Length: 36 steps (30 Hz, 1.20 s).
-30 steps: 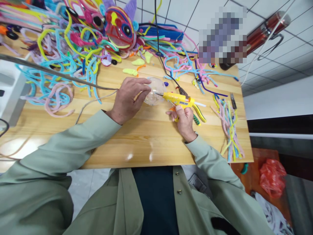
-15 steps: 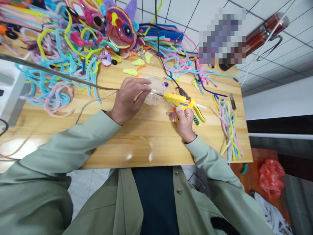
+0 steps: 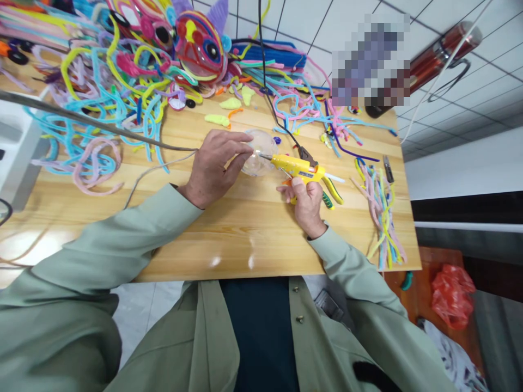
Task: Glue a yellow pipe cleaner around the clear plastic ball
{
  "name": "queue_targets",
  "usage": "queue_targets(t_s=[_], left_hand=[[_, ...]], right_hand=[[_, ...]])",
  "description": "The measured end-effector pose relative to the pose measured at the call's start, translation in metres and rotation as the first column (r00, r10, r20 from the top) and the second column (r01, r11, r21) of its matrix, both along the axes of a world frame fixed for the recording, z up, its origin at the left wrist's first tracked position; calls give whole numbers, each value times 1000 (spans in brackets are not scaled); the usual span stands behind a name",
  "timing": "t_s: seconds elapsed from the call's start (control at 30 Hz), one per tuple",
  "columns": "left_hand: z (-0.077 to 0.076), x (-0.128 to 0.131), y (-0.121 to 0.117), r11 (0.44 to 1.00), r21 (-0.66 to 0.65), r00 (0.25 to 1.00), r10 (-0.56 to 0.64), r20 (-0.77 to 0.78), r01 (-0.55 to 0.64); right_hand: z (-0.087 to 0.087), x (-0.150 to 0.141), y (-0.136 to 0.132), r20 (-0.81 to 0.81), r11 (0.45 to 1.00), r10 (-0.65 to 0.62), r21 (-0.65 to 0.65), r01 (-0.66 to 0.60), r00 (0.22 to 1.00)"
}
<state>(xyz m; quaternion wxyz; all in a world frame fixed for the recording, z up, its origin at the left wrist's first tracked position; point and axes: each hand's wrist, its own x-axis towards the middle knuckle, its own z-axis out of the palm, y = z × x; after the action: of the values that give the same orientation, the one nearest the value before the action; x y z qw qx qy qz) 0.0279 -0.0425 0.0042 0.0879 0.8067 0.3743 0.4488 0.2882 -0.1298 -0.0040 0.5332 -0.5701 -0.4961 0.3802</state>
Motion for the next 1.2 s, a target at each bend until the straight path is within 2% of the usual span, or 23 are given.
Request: queue_targets(t_s=[0.3,0.43,0.67,1.07,1.2], left_hand=[[0,0,0,998,36,995,-54,81,51],[0,-1,1,1000,-2,1000,-4,24,4],[-1,0,1,999,36,1000,15,14,-15],[-4,-1,3,999,33,1000,19,7,-19],[-3,-1,2,999,33,999,-27,45,25]], right_hand=[[2,-2,0,-74,999,37,10,-36,997],[0,0,0,-50,999,36,-7,-36,998],[2,-2,1,-17,1000,11,-21,-12,1000],[4,-1,3,24,999,17,-34,-17,1000],[4,-2,3,14,999,22,-31,-22,1000]])
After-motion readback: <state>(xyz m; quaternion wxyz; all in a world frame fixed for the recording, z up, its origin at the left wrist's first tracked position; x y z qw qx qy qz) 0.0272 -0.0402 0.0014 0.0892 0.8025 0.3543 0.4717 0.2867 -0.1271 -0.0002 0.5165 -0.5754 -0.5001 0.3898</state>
